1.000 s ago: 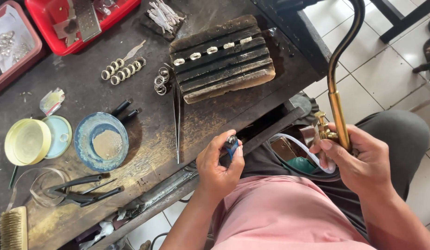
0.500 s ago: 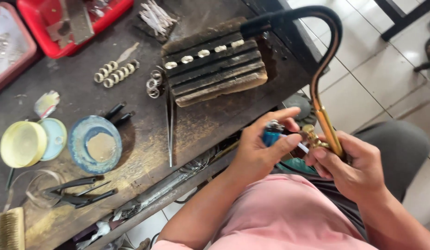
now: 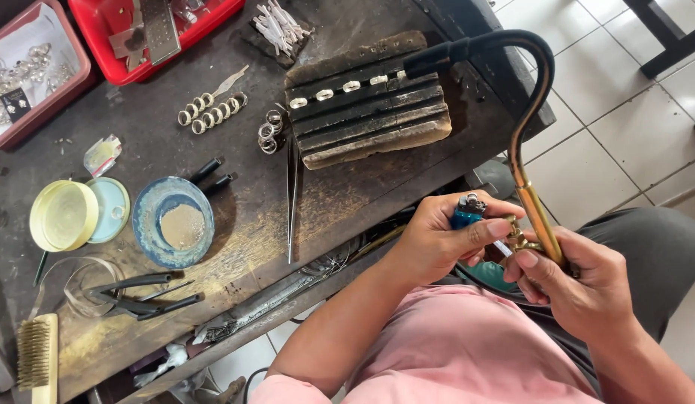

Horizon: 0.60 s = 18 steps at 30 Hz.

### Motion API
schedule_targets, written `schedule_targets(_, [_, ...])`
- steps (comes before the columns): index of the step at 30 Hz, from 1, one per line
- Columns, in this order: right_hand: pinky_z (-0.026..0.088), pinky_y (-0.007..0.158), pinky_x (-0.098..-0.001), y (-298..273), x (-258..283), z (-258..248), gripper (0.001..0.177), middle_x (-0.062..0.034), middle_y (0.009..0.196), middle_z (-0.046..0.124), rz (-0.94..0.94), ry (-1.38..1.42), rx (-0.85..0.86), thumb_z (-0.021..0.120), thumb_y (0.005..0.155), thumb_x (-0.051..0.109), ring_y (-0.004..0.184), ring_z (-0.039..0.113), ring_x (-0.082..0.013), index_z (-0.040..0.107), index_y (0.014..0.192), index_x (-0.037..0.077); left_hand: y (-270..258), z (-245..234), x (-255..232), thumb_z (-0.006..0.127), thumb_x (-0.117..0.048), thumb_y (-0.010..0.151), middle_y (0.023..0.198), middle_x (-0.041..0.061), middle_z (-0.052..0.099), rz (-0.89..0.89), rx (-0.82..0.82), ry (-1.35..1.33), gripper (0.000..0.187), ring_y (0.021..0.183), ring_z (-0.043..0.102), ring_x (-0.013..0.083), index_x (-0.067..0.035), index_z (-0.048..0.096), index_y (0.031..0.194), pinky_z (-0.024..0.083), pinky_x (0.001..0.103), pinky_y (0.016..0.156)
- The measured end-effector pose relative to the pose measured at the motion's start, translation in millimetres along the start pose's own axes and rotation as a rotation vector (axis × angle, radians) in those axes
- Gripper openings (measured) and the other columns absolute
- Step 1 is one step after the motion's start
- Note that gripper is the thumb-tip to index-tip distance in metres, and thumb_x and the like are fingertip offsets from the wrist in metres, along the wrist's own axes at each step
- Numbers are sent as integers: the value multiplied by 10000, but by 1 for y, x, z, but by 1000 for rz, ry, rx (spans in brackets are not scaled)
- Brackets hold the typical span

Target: Arranging small metal components on a soldering block and soldering them together using a gas torch.

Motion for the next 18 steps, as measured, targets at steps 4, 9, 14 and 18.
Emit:
schedule_targets(4, [337,314,-231,-1,-2,-1,177,-159,587,550,-2,-38,-41,517,803,78,347,406,-164,527,823,-98,0,-6,12,641,-227,789,641,-16,511,-16,-115,-65,244,478,399,78,-51,626,958,358,165,455])
schedule_targets(9, [348,355,-216,-2,4,2,152,-113,600,557,-37,-179,-87,512,826,71,378,401,-135,518,739,-53,3,-12,24,695,-233,718,609,-12,544,-10,-237,-114,235,450,429,66,-66,628,869,354,153,397])
schedule_targets(14, [383,509,-214,-9,27,9,97,-34,656,585,-353,-728,-231,545,888,91,509,456,-76,546,877,-6,4,-12,26,691,-170,699,561,14,515,-42,-353,-295,135,429,436,82,-84,590,724,355,168,378])
schedule_targets(18, [374,528,-277,-9,18,6,162,-56,746,593,-434,-935,-289,563,930,146,529,450,-142,571,1016,8,12,-16,29,688,-166,703,628,17,547,-88,-336,-344,179,445,401,47,-38,616,805,349,160,399])
Point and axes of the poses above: each hand's wrist, its own y-axis towards the middle knuckle, its own z-axis out of the palm, x = y × z, the point moved 9 cm from there along y, towards the middle knuckle
